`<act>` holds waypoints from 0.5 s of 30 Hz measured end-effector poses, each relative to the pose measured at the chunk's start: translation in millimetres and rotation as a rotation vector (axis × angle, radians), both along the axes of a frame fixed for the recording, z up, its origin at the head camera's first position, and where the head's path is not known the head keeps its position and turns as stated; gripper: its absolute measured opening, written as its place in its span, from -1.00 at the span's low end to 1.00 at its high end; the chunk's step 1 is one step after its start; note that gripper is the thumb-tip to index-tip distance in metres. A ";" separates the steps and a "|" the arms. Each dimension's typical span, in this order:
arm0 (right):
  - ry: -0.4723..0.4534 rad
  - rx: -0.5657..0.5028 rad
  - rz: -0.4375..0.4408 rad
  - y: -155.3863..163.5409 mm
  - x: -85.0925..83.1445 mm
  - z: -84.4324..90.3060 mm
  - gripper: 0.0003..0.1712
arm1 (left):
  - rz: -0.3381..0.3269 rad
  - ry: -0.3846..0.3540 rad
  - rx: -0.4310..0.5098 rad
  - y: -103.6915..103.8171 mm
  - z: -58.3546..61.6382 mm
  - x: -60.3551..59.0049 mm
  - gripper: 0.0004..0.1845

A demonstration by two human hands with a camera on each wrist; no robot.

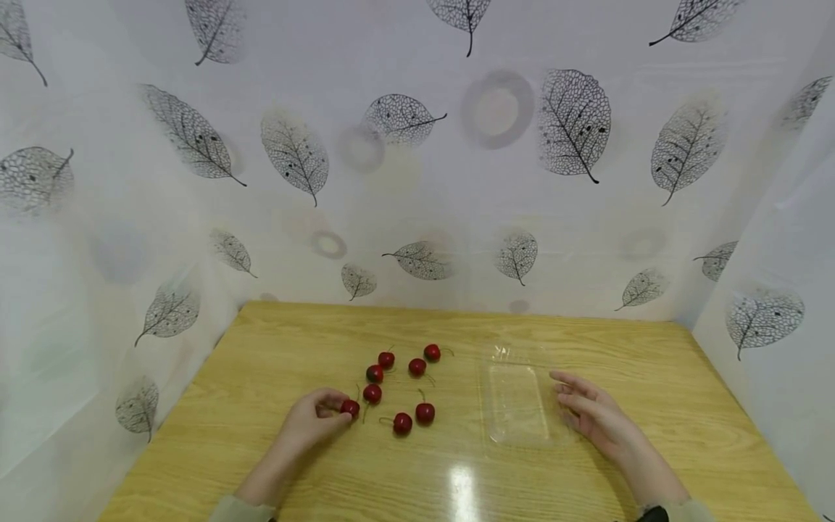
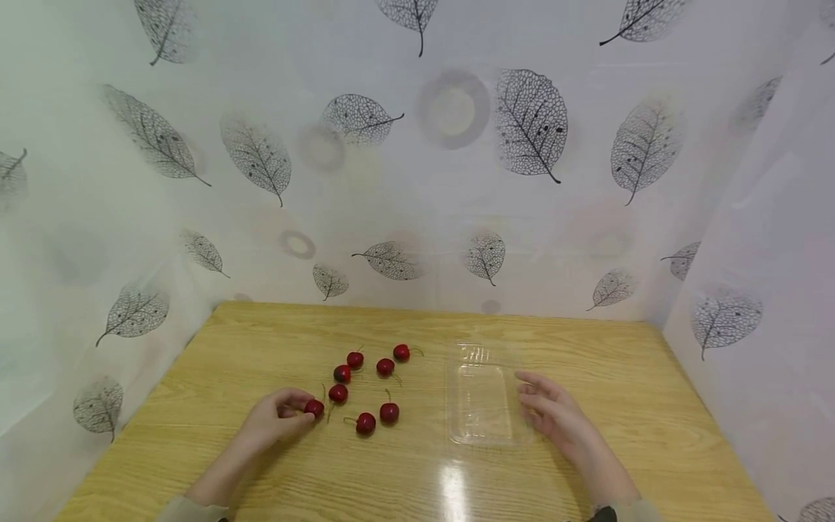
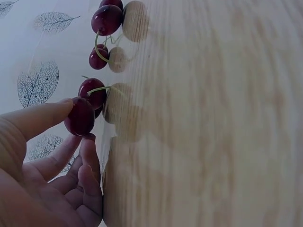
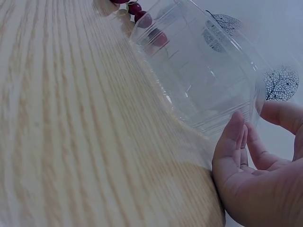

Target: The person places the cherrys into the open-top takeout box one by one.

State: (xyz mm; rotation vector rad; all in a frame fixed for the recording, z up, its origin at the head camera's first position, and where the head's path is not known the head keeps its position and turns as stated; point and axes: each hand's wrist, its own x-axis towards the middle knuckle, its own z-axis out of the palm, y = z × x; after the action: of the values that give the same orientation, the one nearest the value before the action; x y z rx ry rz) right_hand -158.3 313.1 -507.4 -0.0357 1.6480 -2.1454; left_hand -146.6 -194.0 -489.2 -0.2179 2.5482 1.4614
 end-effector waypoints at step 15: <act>-0.007 -0.067 -0.008 -1.0 2.3 -1.2 -0.50 | 0.042 0.011 0.100 -6.8 1.8 -1.2 -0.60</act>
State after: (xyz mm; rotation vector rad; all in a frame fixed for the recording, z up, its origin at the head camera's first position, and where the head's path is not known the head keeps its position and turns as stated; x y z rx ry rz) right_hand -156.1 312.2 -508.6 -0.0422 1.5744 -2.2043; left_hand -147.8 -200.8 -487.5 -0.2503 2.4855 1.6051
